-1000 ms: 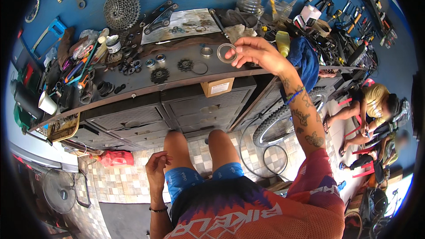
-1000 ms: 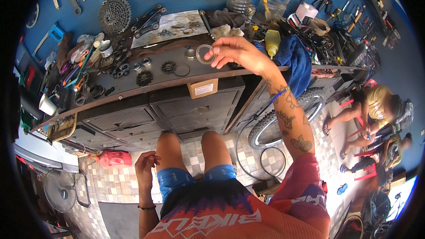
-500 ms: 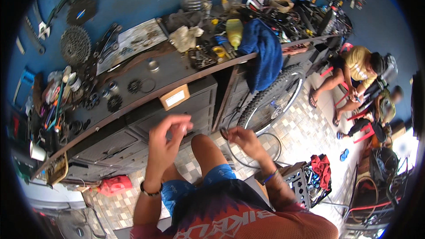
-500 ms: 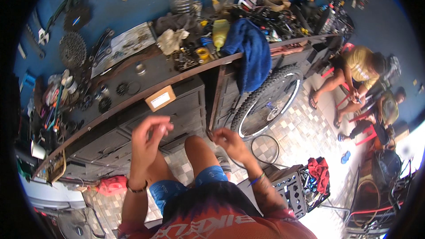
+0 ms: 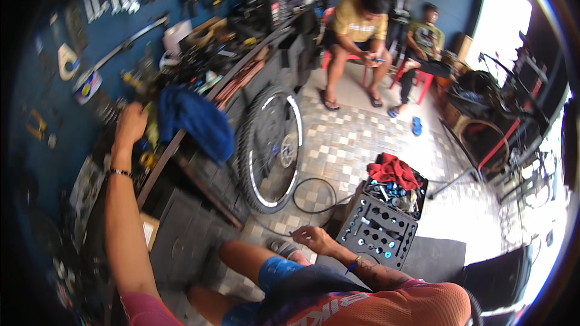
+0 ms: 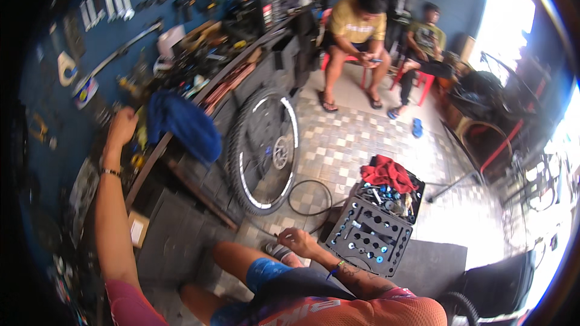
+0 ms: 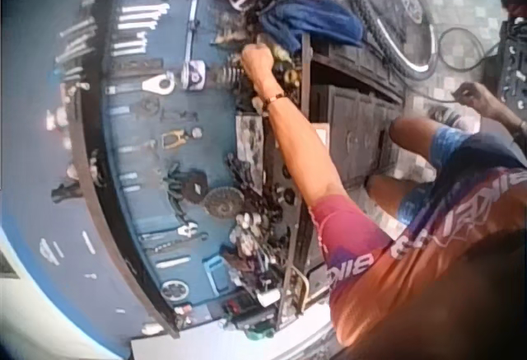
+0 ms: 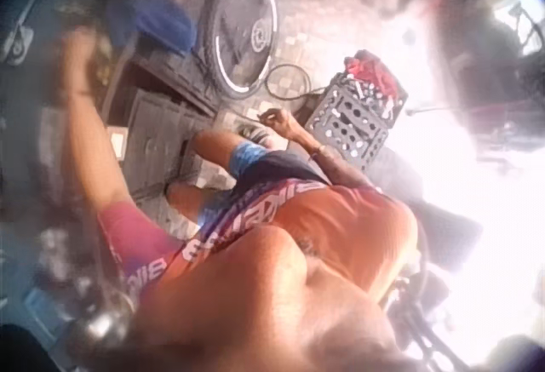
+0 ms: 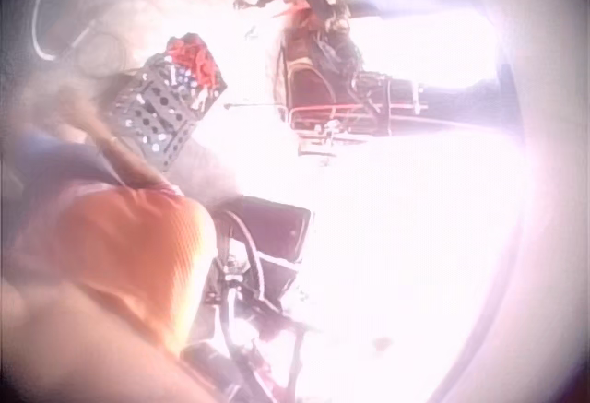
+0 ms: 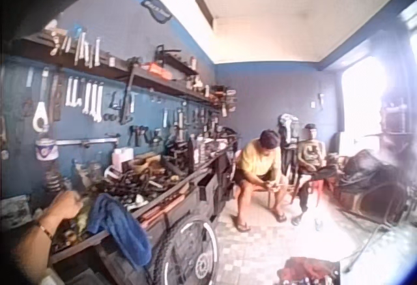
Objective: The person applies grease from a green squeeze bottle into small metal rings held in the left hand, then places the rings on a workbench. The person repeats this process for several rings, wiping excess grease with a cloth between applications.
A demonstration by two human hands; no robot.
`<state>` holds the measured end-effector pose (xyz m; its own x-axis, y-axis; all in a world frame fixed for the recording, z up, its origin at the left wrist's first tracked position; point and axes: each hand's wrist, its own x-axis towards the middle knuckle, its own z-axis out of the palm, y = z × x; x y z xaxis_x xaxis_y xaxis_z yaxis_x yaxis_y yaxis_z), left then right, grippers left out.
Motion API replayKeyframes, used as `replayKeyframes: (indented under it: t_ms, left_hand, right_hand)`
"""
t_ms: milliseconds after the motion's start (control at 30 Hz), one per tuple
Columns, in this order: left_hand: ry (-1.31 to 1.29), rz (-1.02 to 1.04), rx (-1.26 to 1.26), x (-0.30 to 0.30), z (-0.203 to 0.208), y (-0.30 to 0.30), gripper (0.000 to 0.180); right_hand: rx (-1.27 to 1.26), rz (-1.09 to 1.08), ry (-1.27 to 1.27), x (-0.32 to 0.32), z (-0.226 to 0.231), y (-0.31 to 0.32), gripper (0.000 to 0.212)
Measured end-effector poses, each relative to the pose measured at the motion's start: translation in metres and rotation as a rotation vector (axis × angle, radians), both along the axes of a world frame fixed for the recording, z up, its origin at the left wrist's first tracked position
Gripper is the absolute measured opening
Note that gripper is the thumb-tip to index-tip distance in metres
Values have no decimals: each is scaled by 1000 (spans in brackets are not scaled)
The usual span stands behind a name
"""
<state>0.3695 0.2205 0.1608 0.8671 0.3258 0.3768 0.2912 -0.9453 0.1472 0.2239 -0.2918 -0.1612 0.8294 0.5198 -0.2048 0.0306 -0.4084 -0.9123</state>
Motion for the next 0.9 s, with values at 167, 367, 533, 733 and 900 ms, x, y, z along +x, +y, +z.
replayKeyframes:
  t_ms: [167,367,533,733,900]
  left_hand:
    - [82,82,-120,16,-6,12,38]
    - [170,68,-211,42,-19,29,74]
    - [-108,14,-262,77,-61,63,60]
    - [-402,98,-962,75,-45,108,41]
    - [-605,-145,-1581,19,4,40,32]
  right_hand:
    - [-13,-59,16,-16,-16,-22,35]
    - [-70,-100,12,-18,-21,-38,37]
    - [-33,-127,-16,-13,-5,-40,32]
    - [-35,-88,-61,-5,-14,-28,35]
    - [-89,-87,-16,-6,-4,-31,35]
